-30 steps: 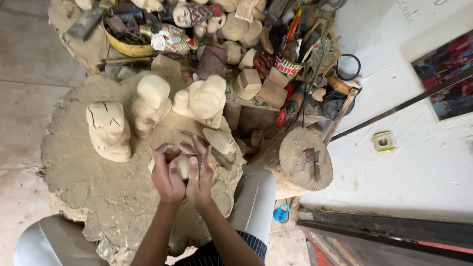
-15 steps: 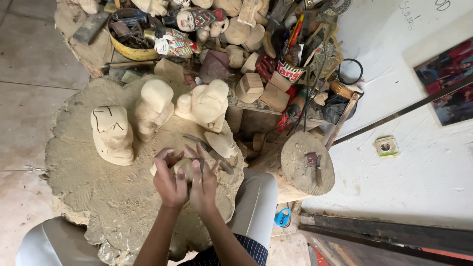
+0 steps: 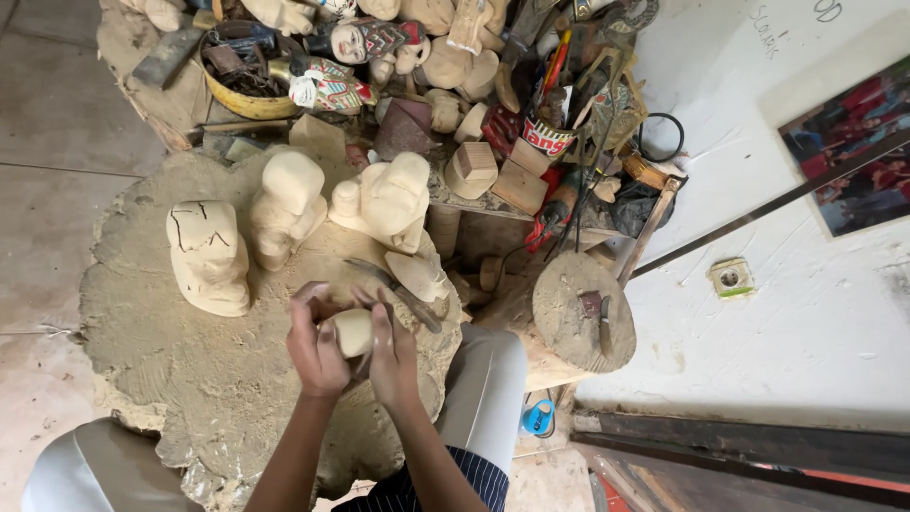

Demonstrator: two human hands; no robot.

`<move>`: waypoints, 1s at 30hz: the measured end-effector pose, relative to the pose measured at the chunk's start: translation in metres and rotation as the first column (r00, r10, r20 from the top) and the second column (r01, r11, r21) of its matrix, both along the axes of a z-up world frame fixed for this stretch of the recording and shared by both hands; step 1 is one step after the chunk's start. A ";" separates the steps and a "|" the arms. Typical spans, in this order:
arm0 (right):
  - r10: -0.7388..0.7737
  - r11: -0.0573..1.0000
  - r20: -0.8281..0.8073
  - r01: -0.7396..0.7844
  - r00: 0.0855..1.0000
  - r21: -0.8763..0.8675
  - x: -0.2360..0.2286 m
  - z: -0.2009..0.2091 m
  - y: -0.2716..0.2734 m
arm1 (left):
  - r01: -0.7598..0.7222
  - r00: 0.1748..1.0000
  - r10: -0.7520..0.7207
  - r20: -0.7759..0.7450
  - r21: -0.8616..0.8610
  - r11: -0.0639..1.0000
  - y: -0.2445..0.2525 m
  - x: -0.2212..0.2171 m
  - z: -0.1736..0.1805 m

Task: Sanding and cleaning wooden figurines using sandpaper and a small tool

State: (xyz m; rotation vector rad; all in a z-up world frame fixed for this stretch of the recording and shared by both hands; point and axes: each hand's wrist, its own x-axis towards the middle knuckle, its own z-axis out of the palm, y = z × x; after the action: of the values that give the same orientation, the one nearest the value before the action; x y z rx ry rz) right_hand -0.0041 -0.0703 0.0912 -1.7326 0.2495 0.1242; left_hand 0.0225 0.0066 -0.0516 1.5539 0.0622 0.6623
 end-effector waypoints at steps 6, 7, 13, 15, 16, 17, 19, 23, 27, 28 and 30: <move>-0.078 0.995 -0.118 0.085 0.990 0.056 -0.001 -0.045 -0.038 | 0.121 0.987 -0.130 0.096 0.093 0.988 0.000 -0.001 0.056; -0.076 0.995 -0.114 0.082 0.991 0.055 0.002 -0.049 -0.038 | 0.119 0.987 -0.128 0.099 0.092 0.989 -0.002 -0.001 0.051; -0.036 0.527 0.076 -0.045 0.996 0.849 0.008 -0.077 -0.049 | 0.141 0.966 -0.180 0.188 0.200 0.970 -0.005 0.006 -0.003; -0.037 0.427 0.025 -0.007 0.999 0.904 0.009 -0.091 -0.055 | 0.242 0.939 -0.305 0.161 0.322 0.915 -0.005 -0.002 0.050; -0.037 0.425 0.027 -0.009 0.999 0.905 0.011 -0.089 -0.054 | 0.241 0.938 -0.305 0.162 0.325 0.915 0.000 -0.001 0.062; -0.062 0.429 -0.004 0.030 0.998 0.903 0.011 -0.087 -0.053 | 0.260 0.933 -0.339 0.120 0.426 0.867 0.003 -0.003 0.073; -0.086 0.432 -0.038 0.072 0.996 0.899 0.009 -0.090 -0.055 | 0.280 0.927 -0.368 0.072 0.520 0.807 0.013 -0.006 0.075; -0.046 0.485 -0.095 0.105 0.994 0.868 0.005 -0.083 -0.057 | 0.372 0.916 -0.399 0.028 0.307 0.876 0.045 -0.007 0.032; -0.199 0.757 0.010 0.147 0.980 0.637 -0.001 -0.042 -0.029 | 0.228 0.974 -0.228 0.003 0.051 0.972 0.060 -0.027 0.087; -0.191 0.757 0.004 0.145 0.982 0.637 -0.007 -0.038 -0.024 | 0.221 0.975 -0.221 -0.004 0.051 0.974 0.060 -0.031 0.084; -0.004 1.000 0.084 0.003 0.996 0.009 -0.014 -0.029 -0.016 | 0.172 0.985 -0.168 0.047 -0.086 0.981 0.056 -0.032 0.080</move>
State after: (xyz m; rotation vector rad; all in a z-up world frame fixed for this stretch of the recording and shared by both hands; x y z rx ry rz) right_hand -0.0182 -0.0867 0.0627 -1.7239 0.1897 0.0502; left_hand -0.0096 0.0622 0.0288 1.4409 -0.0691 0.5472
